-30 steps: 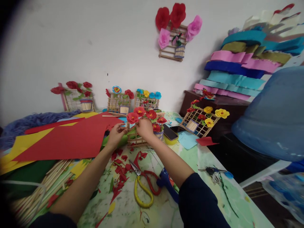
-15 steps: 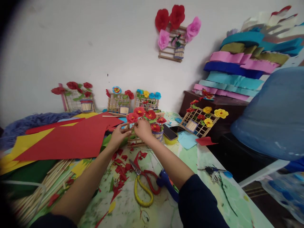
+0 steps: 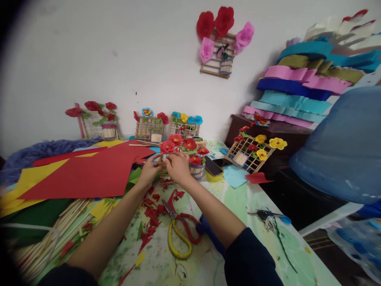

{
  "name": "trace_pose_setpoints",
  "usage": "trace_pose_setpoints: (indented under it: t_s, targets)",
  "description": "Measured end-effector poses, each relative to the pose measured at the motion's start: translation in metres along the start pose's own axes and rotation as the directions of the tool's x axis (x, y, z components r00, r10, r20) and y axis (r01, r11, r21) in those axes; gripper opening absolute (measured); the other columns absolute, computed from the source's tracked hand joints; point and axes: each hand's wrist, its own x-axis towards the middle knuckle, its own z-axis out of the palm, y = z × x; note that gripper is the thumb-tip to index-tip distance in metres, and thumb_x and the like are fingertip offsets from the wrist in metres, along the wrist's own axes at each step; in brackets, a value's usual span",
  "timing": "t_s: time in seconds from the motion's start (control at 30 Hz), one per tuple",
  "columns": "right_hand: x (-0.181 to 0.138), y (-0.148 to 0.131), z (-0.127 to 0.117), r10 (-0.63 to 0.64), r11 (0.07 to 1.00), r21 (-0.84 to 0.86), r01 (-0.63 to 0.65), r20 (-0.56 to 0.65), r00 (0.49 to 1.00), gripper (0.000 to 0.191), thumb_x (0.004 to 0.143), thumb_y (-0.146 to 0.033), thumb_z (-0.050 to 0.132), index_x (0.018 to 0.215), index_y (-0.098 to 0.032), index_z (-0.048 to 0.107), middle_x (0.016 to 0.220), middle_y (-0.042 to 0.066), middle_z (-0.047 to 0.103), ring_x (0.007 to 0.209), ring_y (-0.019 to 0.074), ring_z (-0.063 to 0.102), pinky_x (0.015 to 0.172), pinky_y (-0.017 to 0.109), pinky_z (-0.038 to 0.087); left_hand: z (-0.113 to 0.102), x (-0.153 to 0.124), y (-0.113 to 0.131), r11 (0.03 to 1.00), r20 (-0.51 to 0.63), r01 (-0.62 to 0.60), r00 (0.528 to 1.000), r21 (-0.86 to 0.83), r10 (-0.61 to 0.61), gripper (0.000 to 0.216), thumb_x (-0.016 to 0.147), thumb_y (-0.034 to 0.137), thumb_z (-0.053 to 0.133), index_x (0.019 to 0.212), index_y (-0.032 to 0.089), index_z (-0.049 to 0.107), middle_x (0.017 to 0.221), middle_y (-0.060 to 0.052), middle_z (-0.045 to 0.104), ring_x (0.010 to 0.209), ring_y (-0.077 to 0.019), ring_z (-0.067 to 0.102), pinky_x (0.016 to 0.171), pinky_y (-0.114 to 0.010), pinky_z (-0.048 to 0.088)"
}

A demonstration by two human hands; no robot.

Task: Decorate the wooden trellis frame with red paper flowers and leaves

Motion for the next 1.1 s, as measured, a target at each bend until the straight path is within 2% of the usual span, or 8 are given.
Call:
trace_pose_setpoints:
  t_s: [0.2,0.33,0.6,0.77,0.87,0.97,1.1]
  targets:
    - [-0.015,-0.003,-0.004,-0.069,0.998,0.003,0.069,-0.003,0.998,0.029,0.096,-0.035,0.043,0.098,-0.022,0.069,0.095,0.004,0.067,0.104,0.0194,0.049,0.097,0.036,0.022,0.001,-0.001,0.001,0.997,0.013,0.054,0.999,-0.054,-0.053,0.070,0.047,0.021,0.078,0.112,0.013,0.051,0.077,-0.003,0.069,0.072,-0.0199,0.067,0.071,-0.031,0.050]
    - [-0.021,-0.002,-0.003,-0.105,0.994,-0.015,0.105,-0.008,0.994,0.029,0.096,-0.036,0.043,0.102,-0.023,0.068,0.095,0.005,0.066,0.104,0.0184,0.049,0.099,0.036,0.020,0.001,-0.002,0.002,0.996,0.014,0.052,0.999,-0.071,-0.051,0.070,0.048,0.015,0.075,0.113,0.014,0.051,0.080,-0.004,0.070,0.075,-0.0199,0.067,0.072,-0.030,0.050]
    - [-0.028,-0.004,-0.001,-0.164,0.986,-0.036,0.164,-0.018,0.986,0.027,0.094,-0.035,0.047,0.107,-0.019,0.065,0.094,0.006,0.068,0.106,0.0201,0.048,0.100,0.037,0.020,-0.001,-0.001,0.000,0.997,0.034,0.024,0.999,-0.080,-0.021,0.068,0.048,0.013,0.070,0.113,0.014,0.050,0.084,-0.004,0.069,0.075,-0.0183,0.066,0.069,-0.027,0.048]
    - [-0.027,-0.007,-0.002,-0.158,0.986,-0.042,0.158,-0.001,0.987,0.027,0.094,-0.036,0.047,0.106,-0.020,0.065,0.095,0.006,0.068,0.105,0.0203,0.049,0.100,0.038,0.020,-0.001,-0.002,0.002,0.994,0.014,0.055,0.998,-0.098,-0.054,0.068,0.048,0.013,0.069,0.113,0.015,0.050,0.084,-0.004,0.069,0.072,-0.0171,0.065,0.065,-0.026,0.046]
    - [-0.026,-0.005,-0.004,-0.127,0.990,-0.067,0.123,-0.050,0.991,0.028,0.095,-0.037,0.045,0.104,-0.020,0.065,0.101,0.008,0.067,0.106,0.0209,0.048,0.100,0.039,0.021,-0.002,-0.004,0.004,0.993,0.007,0.088,0.996,-0.081,-0.088,0.070,0.048,0.017,0.073,0.113,0.015,0.049,0.085,-0.004,0.068,0.071,-0.0161,0.064,0.067,-0.027,0.046]
    - [-0.024,-0.003,-0.005,-0.122,0.989,-0.089,0.115,-0.078,0.990,0.027,0.089,-0.037,0.053,0.105,-0.018,0.064,0.102,0.010,0.066,0.111,0.0243,0.045,0.101,0.041,0.020,-0.003,-0.003,0.005,0.995,-0.008,0.083,0.996,-0.060,-0.083,0.069,0.048,0.016,0.073,0.113,0.016,0.048,0.087,-0.004,0.068,0.074,-0.0168,0.064,0.068,-0.027,0.047]
    - [-0.020,-0.005,-0.003,-0.144,0.978,-0.159,0.135,-0.045,0.989,0.026,0.081,-0.031,0.062,0.103,-0.018,0.064,0.106,0.011,0.064,0.116,0.0282,0.040,0.103,0.045,0.017,-0.003,-0.002,0.002,0.998,0.004,0.046,0.999,-0.051,-0.046,0.067,0.049,0.014,0.070,0.113,0.015,0.050,0.088,-0.005,0.069,0.076,-0.0177,0.065,0.068,-0.027,0.047]
